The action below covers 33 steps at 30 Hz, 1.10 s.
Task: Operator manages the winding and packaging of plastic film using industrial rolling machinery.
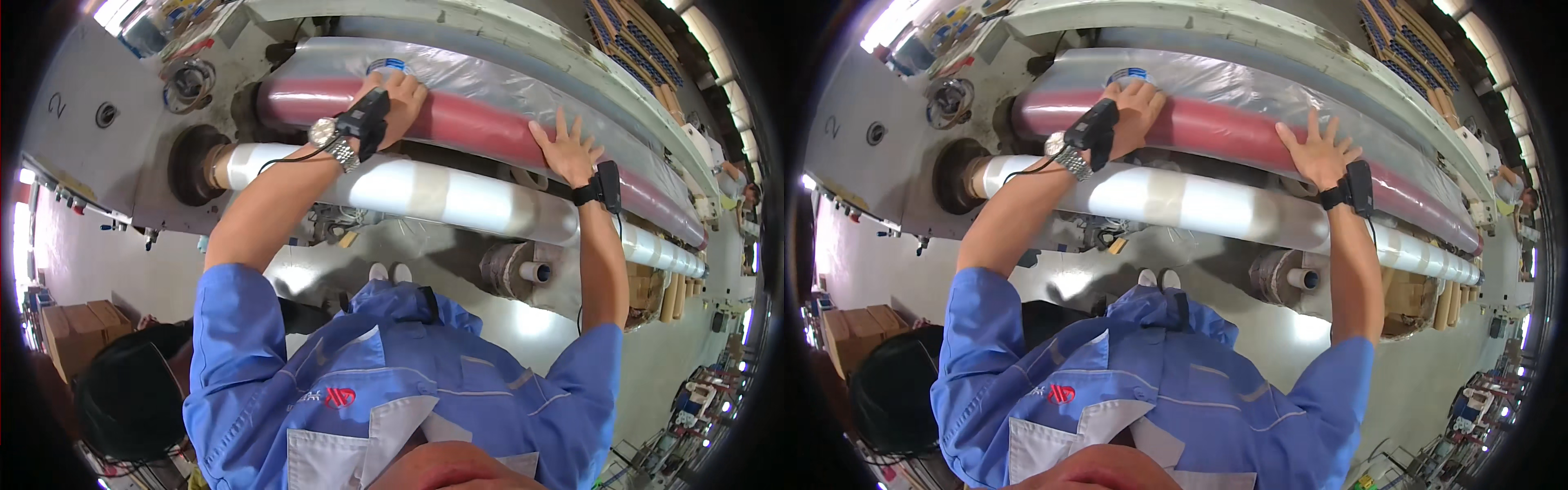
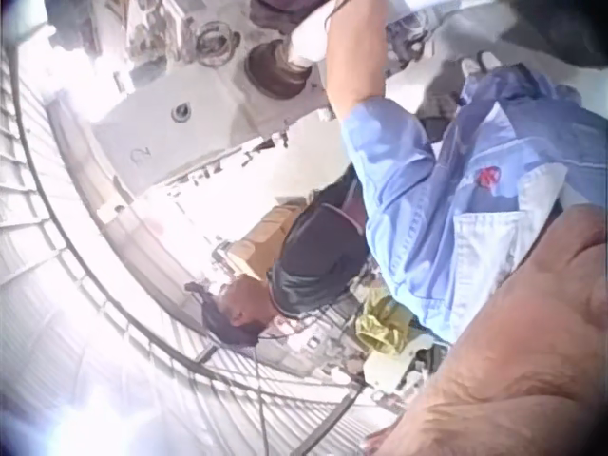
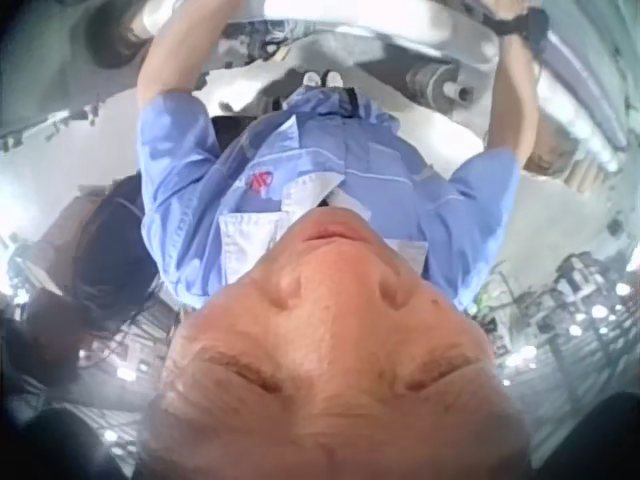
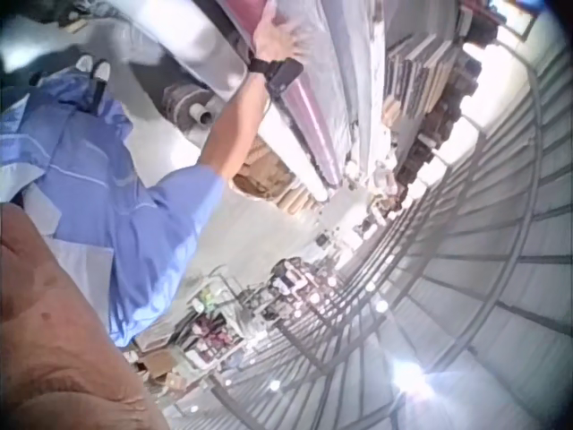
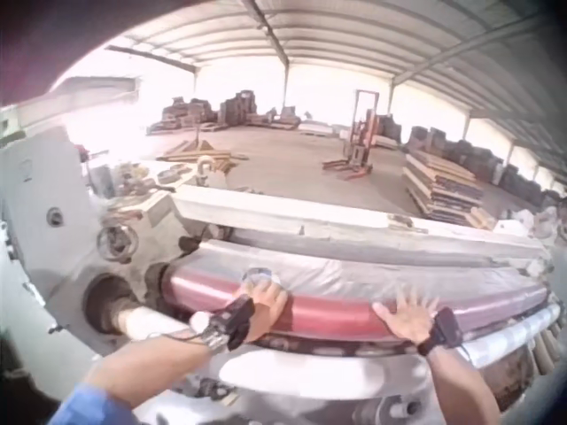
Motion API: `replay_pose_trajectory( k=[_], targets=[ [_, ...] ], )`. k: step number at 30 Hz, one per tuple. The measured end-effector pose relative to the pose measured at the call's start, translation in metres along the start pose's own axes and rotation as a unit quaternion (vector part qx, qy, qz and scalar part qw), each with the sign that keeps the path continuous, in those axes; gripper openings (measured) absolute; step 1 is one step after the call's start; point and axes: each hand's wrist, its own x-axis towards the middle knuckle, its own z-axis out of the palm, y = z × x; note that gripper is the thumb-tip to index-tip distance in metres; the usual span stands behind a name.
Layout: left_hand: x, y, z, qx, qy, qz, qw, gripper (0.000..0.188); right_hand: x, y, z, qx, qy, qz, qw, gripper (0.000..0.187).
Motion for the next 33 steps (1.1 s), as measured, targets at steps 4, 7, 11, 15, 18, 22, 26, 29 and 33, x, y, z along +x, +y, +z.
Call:
replay_pose_trajectory(
  k=[4,7,11,15,18,22,26,29,33],
  targets=[
    [-0.008,-0.004,0.005,-0.003,-0.01,-0.007,1.0,0.032,-0.005,-0.035,-0.007,0.022,0.016,-0.04,0.999,0.096],
    [-0.021,-0.025,-0.001,-0.122,-0.028,-0.02,0.992,0.043,-0.012,-0.046,0.002,0.0,0.01,-0.044,0.999,0.091],
    [-0.062,-0.082,-0.062,-0.293,0.123,-0.114,0.941,0.038,-0.018,-0.052,-0.001,-0.018,0.008,-0.009,1.0,0.089],
    [-0.16,-0.076,-0.118,-0.425,0.337,-0.218,0.812,0.023,-0.019,-0.051,0.004,-0.036,-0.008,0.046,0.998,0.089],
    [-0.24,-0.047,-0.133,-0.556,0.191,-0.152,0.794,0.02,-0.024,-0.053,0.004,-0.043,-0.015,0.08,0.996,0.089],
    [-0.321,-0.008,-0.08,-0.831,-0.153,-0.334,0.417,0.039,-0.019,-0.054,0.004,-0.03,-0.022,0.091,0.995,0.091],
    [-0.319,0.002,-0.031,-0.78,-0.154,-0.385,0.468,0.049,-0.015,-0.05,0.012,-0.021,-0.025,0.102,0.994,0.092],
    [-0.288,-0.007,-0.015,-0.816,-0.099,-0.408,0.397,0.055,-0.011,-0.049,0.013,-0.007,-0.028,0.099,0.995,0.093],
    [-0.282,-0.012,-0.009,-0.855,-0.102,-0.41,0.302,0.061,-0.006,-0.044,0.019,0.008,-0.021,0.102,0.995,0.095]
  ],
)
